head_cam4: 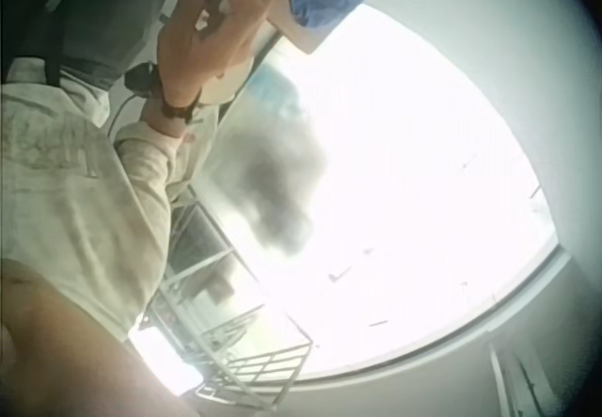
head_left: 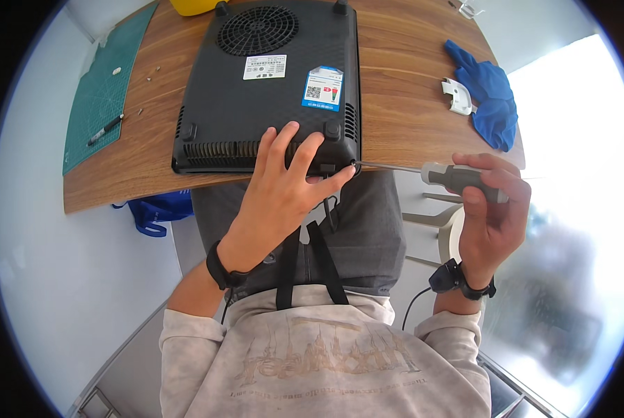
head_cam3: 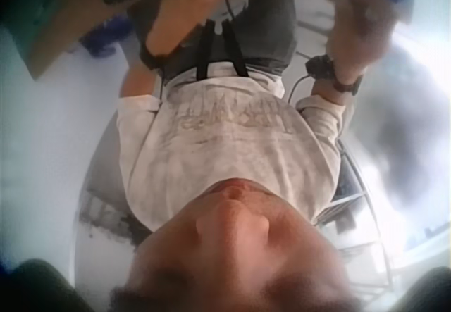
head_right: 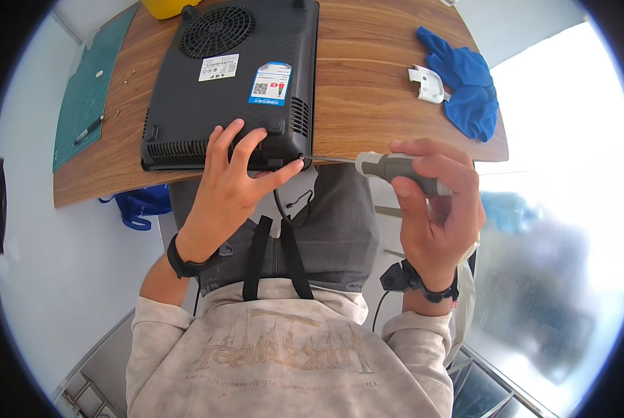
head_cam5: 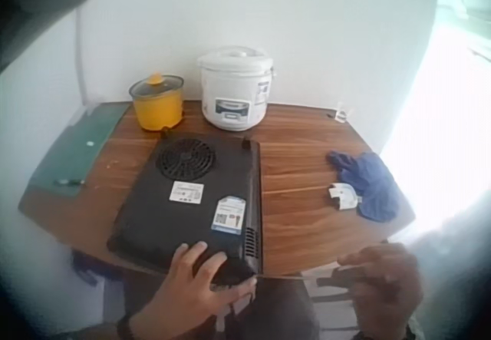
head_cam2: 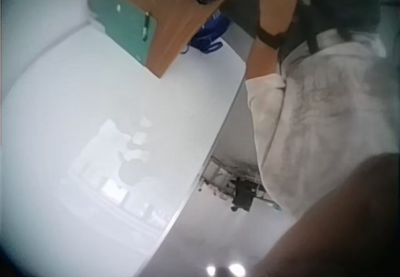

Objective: The person uses a screwdriver to remove screws from the bottom of a black electronic device and then from the center of a glass pot lid. The person places the removed screws on the table and wipes the glass lid with a blue cloth.

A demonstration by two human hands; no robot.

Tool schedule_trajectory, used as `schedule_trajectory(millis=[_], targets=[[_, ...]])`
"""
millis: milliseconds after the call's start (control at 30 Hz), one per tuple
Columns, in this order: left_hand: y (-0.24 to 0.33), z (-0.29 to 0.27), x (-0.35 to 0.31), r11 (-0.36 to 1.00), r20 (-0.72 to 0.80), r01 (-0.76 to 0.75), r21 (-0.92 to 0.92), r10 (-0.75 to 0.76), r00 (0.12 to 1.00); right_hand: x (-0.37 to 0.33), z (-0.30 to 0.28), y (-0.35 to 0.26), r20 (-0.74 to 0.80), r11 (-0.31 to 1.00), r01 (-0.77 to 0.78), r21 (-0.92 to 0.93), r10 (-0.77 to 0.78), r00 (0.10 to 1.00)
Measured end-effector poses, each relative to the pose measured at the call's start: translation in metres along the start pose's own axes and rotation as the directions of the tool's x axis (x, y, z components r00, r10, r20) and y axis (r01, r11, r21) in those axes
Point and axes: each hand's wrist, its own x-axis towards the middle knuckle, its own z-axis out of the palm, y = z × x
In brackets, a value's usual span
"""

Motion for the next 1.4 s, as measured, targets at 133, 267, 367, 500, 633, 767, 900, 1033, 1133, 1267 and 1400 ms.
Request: schedule_trajectory(millis=[133,267,367,500,633,767,900,1033,1133,1267,1400], targets=[[-0.001,0.001,-0.002,1.0,0.004,0.003,0.004,-0.003,1.0,0.0,0.001,0.003,0.004,1.0,-0.01,-0.015,0.01,1.0],[-0.001,0.002,-0.002,1.0,0.002,0.001,0.004,-0.001,1.0,0.001,0.001,0.002,0.006,1.0,-0.011,0.016,0.011,1.0],[-0.001,0.002,-0.002,1.0,0.004,0.006,0.016,-0.006,1.0,0.003,0.0,0.0,0.036,0.998,-0.023,-0.056,0.025,0.999],[-0.001,0.002,-0.002,1.0,-0.004,0.004,0.02,-0.004,1.0,0.009,-0.003,-0.001,0.119,0.986,0.05,-0.161,-0.031,0.992],[-0.001,0.0,-0.002,1.0,-0.004,0.004,0.029,-0.004,1.0,0.021,-0.004,-0.015,0.213,0.959,0.125,-0.254,-0.071,0.975],[0.0,0.0,-0.001,0.999,0.0,0.009,0.044,-0.009,1.0,0.025,0.002,-0.019,0.242,0.939,0.189,-0.289,-0.119,0.963],[0.002,0.002,-0.001,0.998,-0.008,0.016,0.065,-0.015,1.0,0.026,0.004,-0.018,0.208,0.914,0.195,-0.357,-0.125,0.97],[0.003,0.003,-0.002,0.996,-0.002,0.016,0.091,-0.016,1.0,0.027,0.002,-0.021,0.24,0.87,0.238,-0.431,-0.144,0.96],[0.003,0.003,-0.002,0.996,0.0,0.017,0.092,-0.017,1.0,0.026,0.0,-0.025,0.29,0.847,0.282,-0.45,-0.159,0.944],[0.004,0.004,-0.001,0.995,-0.01,0.014,0.094,-0.013,1.0,0.025,0.0,-0.026,0.302,0.893,0.292,-0.343,-0.189,0.934],[0.004,0.004,-0.001,0.995,-0.013,0.018,0.097,-0.017,1.0,0.021,0.005,-0.029,0.359,0.94,0.282,-0.191,-0.2,0.912]])
